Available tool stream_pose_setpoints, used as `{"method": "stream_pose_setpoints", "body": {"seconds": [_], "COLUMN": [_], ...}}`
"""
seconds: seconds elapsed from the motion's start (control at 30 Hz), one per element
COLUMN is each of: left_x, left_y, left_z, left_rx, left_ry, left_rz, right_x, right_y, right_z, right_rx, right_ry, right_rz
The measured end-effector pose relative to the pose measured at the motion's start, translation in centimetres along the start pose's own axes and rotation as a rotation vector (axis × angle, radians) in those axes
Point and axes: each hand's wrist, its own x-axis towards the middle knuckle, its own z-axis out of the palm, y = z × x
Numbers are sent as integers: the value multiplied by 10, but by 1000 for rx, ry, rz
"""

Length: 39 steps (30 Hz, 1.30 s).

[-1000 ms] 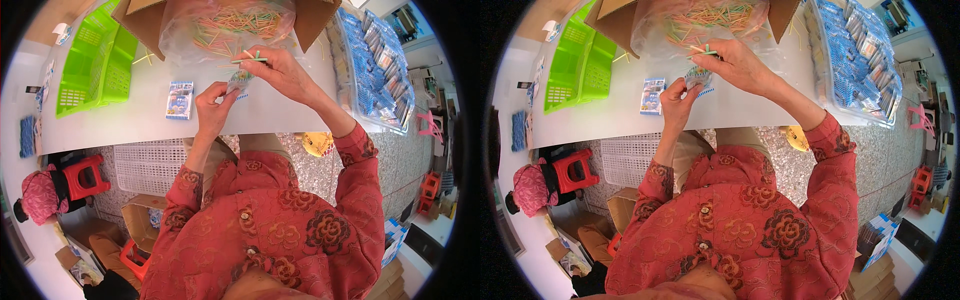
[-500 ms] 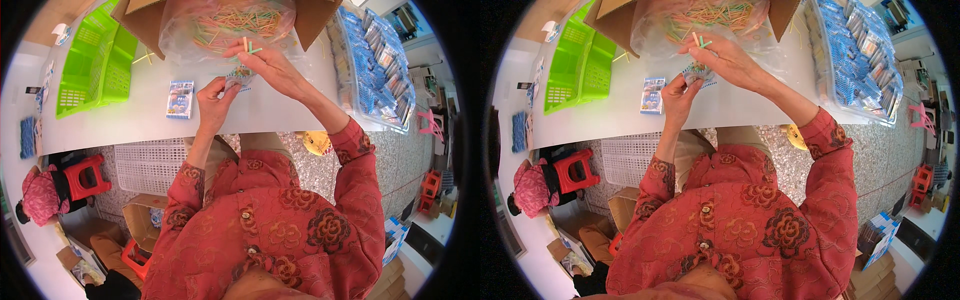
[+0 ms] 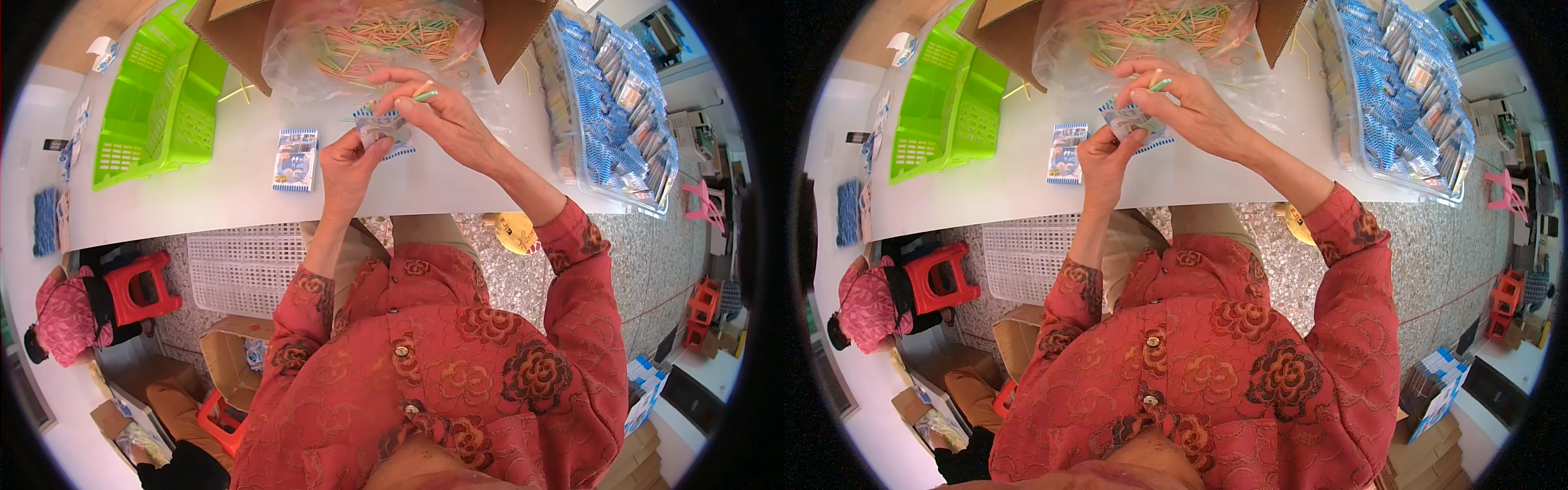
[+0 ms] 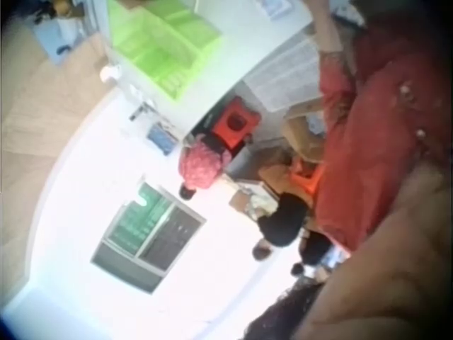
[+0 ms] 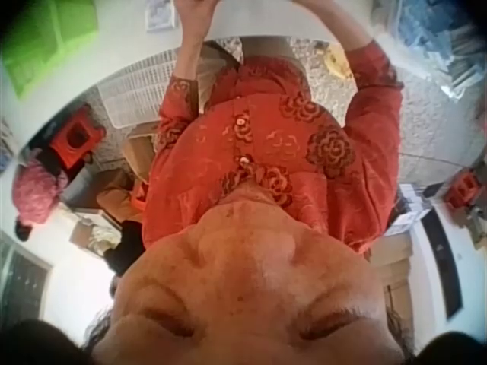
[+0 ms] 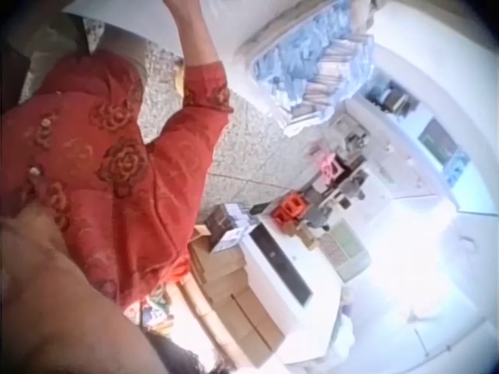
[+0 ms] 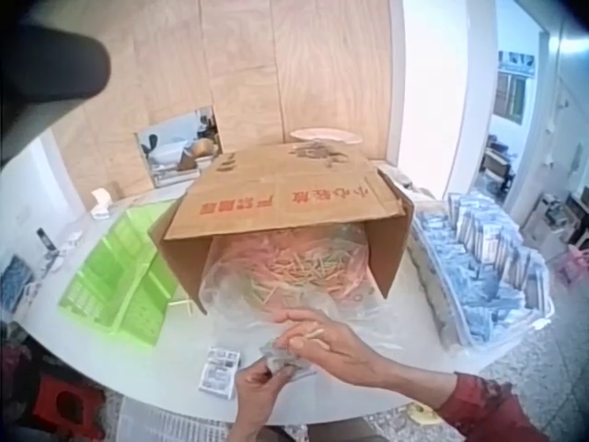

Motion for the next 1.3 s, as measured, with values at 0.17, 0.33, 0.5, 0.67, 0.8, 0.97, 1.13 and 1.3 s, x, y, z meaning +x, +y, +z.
{"method": "stream_pose_setpoints", "body": {"seconds": [0.17,0.33,0.5,0.67,0.8,0.97,1.13,1.3], "left_x": [-1,-1,-3,-5,-5,-7,-10,-13], "left_y": [-2,-3,-1,7,12,15,16,21], "left_z": [1,-3,-5,-4,-2,-4,-1,3], "left_rx": [35,184,205,-22,-79,-56,74,83], "left_ry": [1,-34,-56,-13,-9,-3,-6,6], "left_rz": [11,65,65,-16,-4,16,25,38], "right_x": [-5,-1,-1,-4,-4,-14,-12,-12], "right_y": [-2,-13,-11,-10,-4,-1,-3,-2], "right_z": [-7,-6,-8,-11,-9,-9,-2,-7], "right_rx": [-22,-102,-126,-40,33,-140,-172,-63], "right_ry": [-33,-60,-182,-137,3,-9,77,117], "right_rz": [98,104,190,176,171,188,108,108]}}
